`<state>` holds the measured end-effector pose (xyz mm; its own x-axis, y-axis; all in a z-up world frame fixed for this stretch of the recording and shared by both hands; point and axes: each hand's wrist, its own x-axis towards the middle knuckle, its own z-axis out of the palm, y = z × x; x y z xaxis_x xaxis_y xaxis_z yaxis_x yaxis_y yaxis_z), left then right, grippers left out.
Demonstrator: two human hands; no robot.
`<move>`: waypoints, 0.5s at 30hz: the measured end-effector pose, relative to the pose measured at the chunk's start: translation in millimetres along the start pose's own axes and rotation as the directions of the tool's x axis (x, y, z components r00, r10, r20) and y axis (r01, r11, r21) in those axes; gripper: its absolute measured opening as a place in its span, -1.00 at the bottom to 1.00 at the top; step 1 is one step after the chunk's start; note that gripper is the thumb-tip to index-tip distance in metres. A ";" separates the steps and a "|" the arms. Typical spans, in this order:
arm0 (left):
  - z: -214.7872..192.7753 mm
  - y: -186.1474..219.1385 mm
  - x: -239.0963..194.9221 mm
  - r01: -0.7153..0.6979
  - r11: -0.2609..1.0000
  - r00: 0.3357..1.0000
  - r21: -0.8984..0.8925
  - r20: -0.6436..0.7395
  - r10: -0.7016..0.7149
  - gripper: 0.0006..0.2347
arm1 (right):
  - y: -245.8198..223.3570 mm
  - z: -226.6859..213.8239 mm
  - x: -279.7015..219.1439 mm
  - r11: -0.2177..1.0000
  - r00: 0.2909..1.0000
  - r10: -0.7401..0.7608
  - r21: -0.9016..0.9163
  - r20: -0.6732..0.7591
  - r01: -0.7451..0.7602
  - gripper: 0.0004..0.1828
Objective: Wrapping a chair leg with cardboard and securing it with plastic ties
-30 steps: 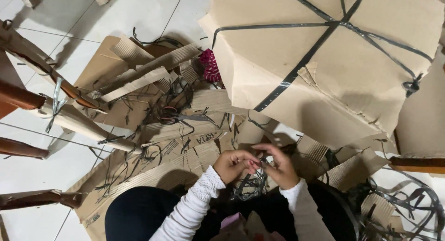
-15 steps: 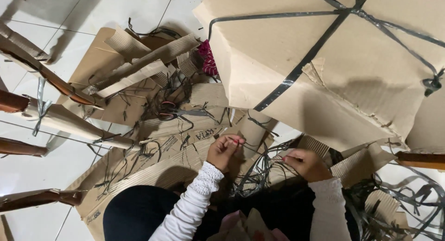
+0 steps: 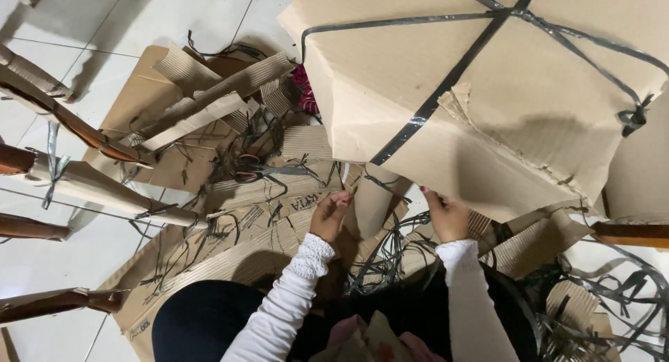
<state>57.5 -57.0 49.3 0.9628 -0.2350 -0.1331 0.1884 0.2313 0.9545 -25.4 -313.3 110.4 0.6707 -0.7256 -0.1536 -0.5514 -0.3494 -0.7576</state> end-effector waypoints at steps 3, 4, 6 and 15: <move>-11.5 -30.1 25.4 0.239 0.953 0.968 0.188 0.033 -0.249 -0.61 | 0.3 20.6 13.7 0.996 0.991 -0.036 -0.078 0.131 0.047 -0.67; -13.1 -32.0 35.7 0.233 0.954 0.969 0.188 0.035 -0.244 -0.61 | -1.4 24.9 11.7 0.996 0.991 -0.040 -0.075 0.127 0.050 -0.67; -14.6 -34.0 58.6 0.237 0.919 0.952 0.315 0.115 -0.285 -0.47 | -6.5 32.3 9.5 0.987 0.967 -0.150 0.088 0.206 0.134 -0.63; 2.4 -8.5 67.1 0.225 0.877 0.973 -0.426 0.055 -0.223 -0.82 | 20.1 68.3 46.4 0.993 0.915 -0.072 0.119 0.396 0.026 -0.36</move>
<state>120.0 -77.0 32.9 0.8846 -0.3321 -0.3275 0.4638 0.5517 0.6932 28.5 -313.4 44.7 0.8501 -0.4040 -0.3377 -0.4706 -0.2951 -0.8315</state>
